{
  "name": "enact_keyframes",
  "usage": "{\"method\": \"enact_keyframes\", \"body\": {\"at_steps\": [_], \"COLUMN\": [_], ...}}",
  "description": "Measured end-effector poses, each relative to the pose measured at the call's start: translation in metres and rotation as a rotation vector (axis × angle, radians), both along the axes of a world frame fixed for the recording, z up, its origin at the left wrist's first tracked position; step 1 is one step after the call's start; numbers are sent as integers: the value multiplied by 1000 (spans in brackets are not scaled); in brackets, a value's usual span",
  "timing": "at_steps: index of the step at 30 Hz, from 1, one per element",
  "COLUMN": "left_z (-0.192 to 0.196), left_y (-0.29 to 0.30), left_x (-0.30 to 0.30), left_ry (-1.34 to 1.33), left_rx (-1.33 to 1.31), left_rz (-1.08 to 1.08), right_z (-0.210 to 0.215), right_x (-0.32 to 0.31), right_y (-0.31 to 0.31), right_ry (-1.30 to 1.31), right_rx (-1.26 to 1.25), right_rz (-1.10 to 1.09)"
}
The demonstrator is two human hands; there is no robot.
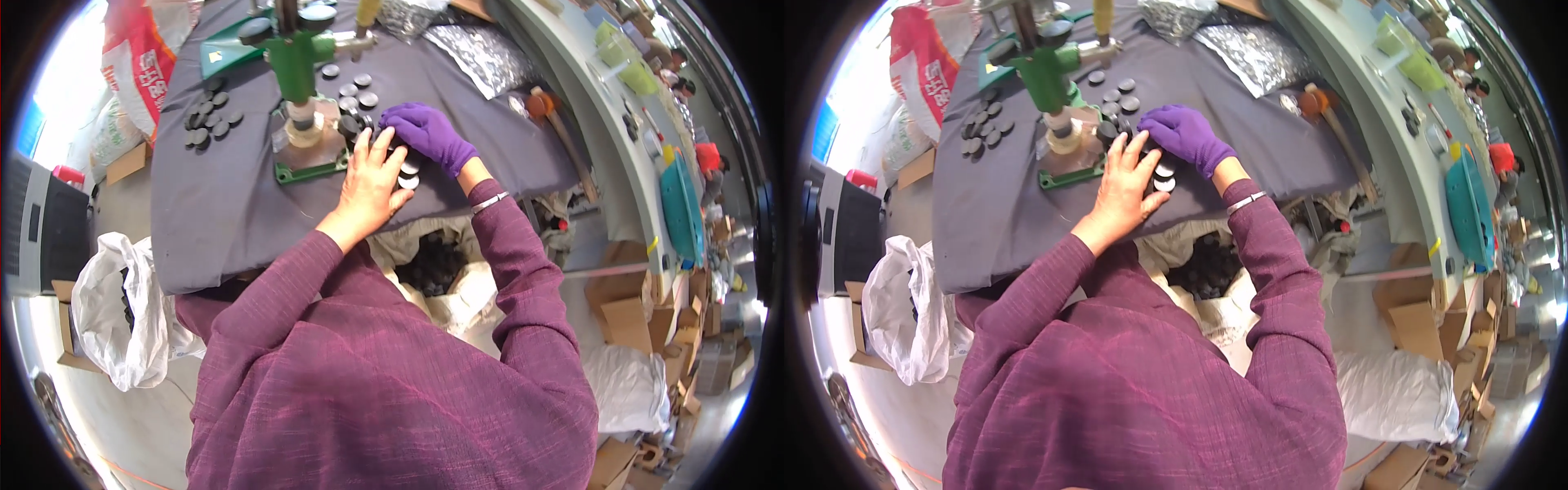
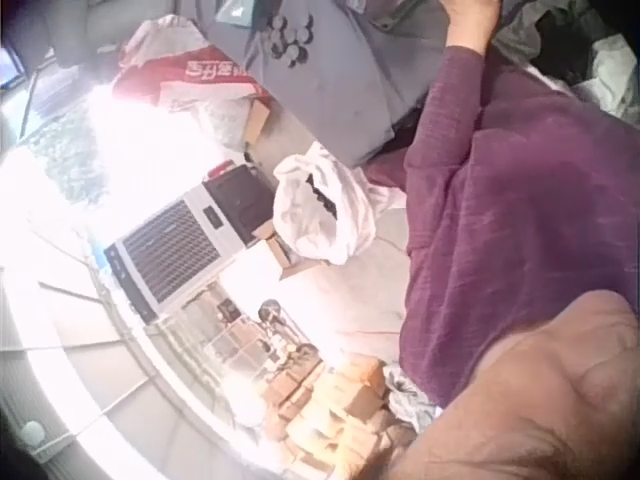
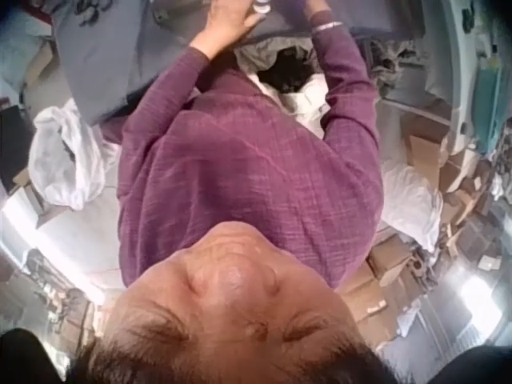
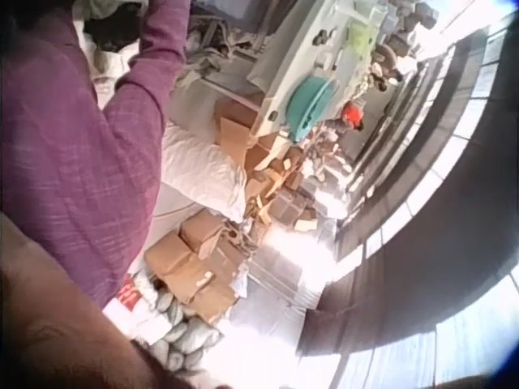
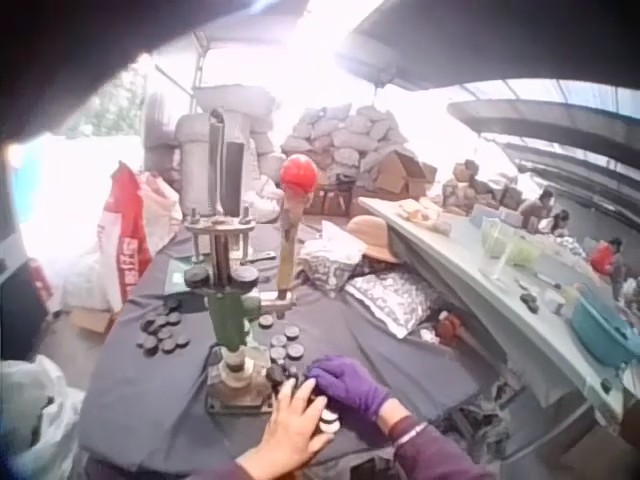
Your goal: The person stamps small circular plastic components using a manual press.
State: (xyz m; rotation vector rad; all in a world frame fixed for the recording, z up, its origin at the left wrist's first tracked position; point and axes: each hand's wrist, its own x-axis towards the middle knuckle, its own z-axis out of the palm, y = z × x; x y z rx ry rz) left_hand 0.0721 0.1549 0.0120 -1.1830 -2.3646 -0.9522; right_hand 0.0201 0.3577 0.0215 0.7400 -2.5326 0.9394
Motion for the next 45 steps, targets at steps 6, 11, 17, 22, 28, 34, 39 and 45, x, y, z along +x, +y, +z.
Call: {"method": "enact_keyframes", "body": {"at_steps": [6,11,17,22,28,34,39,45], "left_z": [0,-8,-14,-17,15,25,4,2], "left_y": [25,38,51,53,13,-41,-65,-60], "left_x": [20,48,75,77,50,13,-2,1], "left_ry": [27,56,180,47,-27,133,107,165], "left_rx": [23,53,95,165,325,313,124,66], "left_rz": [-131,-277,-533,-675,-475,-113,59,72], "right_z": [5,4,-3,-11,18,45,63,9], "right_x": [68,128,187,220,195,113,-4,-129], "right_y": [15,18,10,15,-2,-23,-62,-76], "right_ry": [78,45,43,-98,-10,157,121,-226], "right_rx": [22,-175,-299,-474,-476,-411,-165,-102], "right_rz": [-196,-424,-648,-718,-684,-507,-345,-329]}}
